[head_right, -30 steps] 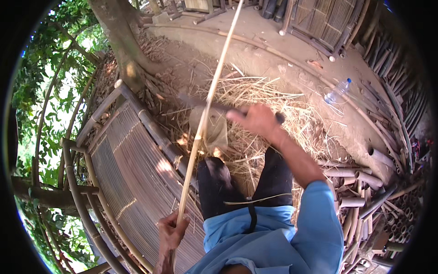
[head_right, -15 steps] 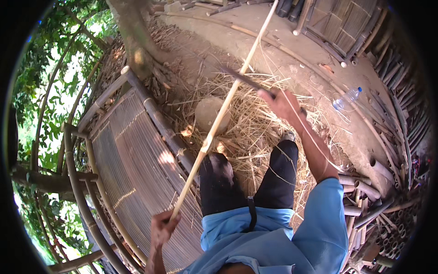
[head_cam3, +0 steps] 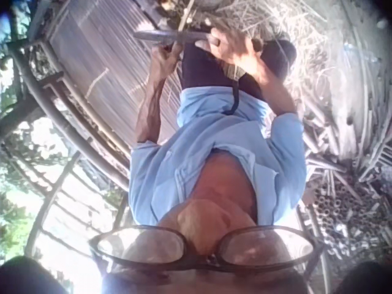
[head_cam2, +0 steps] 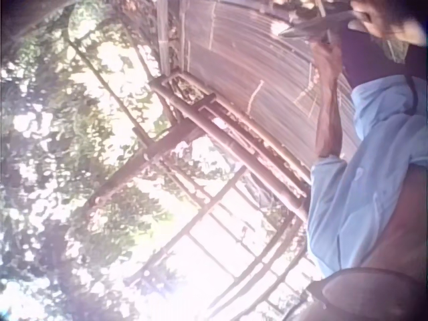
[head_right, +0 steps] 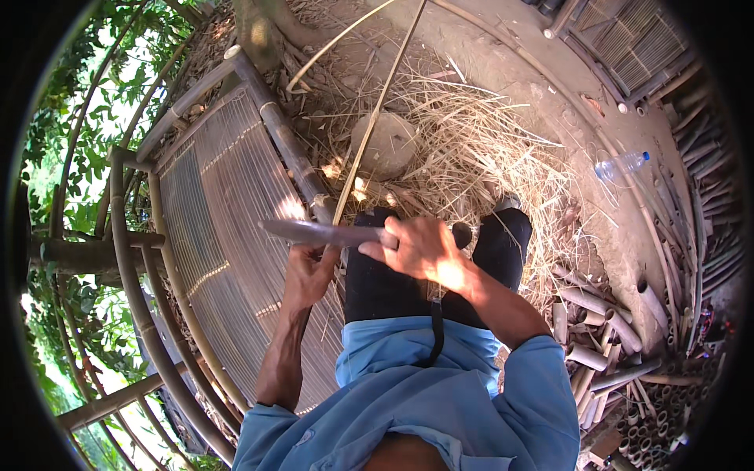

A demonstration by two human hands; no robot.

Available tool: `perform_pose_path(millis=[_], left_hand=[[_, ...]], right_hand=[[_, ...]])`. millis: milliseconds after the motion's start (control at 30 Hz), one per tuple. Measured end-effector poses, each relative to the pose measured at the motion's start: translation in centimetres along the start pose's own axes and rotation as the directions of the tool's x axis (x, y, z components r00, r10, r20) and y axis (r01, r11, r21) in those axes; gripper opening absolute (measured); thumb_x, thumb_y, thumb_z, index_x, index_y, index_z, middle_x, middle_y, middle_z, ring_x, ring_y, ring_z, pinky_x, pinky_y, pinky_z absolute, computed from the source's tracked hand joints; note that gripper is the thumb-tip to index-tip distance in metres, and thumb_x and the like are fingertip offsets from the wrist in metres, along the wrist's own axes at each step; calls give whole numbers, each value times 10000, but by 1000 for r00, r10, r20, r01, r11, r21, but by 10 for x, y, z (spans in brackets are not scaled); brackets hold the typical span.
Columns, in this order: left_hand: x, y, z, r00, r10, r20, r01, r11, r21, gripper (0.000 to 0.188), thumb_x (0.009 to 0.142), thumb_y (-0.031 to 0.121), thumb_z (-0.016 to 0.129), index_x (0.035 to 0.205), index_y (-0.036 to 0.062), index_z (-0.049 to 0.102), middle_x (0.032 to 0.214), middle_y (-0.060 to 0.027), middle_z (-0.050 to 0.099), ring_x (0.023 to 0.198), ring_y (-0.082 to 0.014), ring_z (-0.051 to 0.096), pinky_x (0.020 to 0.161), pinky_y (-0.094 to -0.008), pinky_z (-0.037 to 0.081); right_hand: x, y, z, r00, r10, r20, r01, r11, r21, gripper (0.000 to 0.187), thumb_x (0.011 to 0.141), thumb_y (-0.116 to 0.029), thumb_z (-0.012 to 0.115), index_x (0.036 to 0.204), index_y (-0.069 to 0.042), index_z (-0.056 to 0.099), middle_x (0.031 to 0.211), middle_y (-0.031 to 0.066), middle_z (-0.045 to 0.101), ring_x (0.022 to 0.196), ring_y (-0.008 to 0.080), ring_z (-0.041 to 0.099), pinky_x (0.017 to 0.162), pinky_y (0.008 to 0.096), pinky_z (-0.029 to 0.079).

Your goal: The person trims a bamboo strip using a knife, fits a woven mat onto a bamboo frame, and lifts the structure to a vertical position. The person then moves to a storage area and picks up bamboo poles by hand.

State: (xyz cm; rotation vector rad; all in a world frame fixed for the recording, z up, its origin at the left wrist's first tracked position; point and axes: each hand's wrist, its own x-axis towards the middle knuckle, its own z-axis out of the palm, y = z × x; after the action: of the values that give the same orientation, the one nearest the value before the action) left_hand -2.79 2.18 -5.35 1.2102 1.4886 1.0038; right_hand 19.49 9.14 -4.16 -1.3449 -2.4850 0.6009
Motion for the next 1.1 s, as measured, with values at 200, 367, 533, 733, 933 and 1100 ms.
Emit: perform_pose_path(millis=[200,367,533,733,933,1100], left_hand=[[-7,17,-11,1000,18,-20,-16,996,91,336,947,105,590,1251,-26,644,638,-5,521,586,-42,426,502,-272,344],[-31,8,-12,999,-37,-9,38,998,53,332,960,140,604,1244,-27,646,636,-2,509,599,-46,458,525,-262,389],[-46,9,-19,997,-76,9,74,990,116,298,964,140,604,1220,2,668,630,-2,501,602,-44,461,537,-254,398],[-56,27,-26,996,-87,7,83,975,207,290,960,127,601,1216,4,666,608,11,457,581,-49,423,523,-266,377],[-84,31,-38,982,-181,56,164,960,228,294,943,110,606,1211,7,670,590,29,443,571,-38,415,512,-265,372],[-110,19,-51,993,-110,31,98,959,264,286,930,88,598,1194,25,685,565,17,422,534,-27,390,465,-257,333]], right_hand=[[30,14,-16,978,188,-88,-193,979,-61,648,874,-678,561,857,-42,684,640,217,645,712,396,696,653,495,566],[24,26,-33,972,230,41,-231,972,48,576,901,-616,582,862,-55,709,663,162,665,606,352,661,618,448,540],[13,5,-38,990,23,139,7,978,-208,647,884,-670,567,987,-53,731,834,216,704,801,362,705,749,473,542],[24,33,-33,994,-27,-109,14,993,-119,708,863,-729,535,896,-52,743,660,175,674,680,325,703,658,426,554],[51,48,-71,974,225,-34,-222,973,57,702,900,-692,507,841,-33,742,625,199,650,601,321,677,605,451,547],[50,73,-75,969,248,17,-248,969,10,787,872,-767,482,809,-25,734,536,154,581,518,264,616,580,435,530]])
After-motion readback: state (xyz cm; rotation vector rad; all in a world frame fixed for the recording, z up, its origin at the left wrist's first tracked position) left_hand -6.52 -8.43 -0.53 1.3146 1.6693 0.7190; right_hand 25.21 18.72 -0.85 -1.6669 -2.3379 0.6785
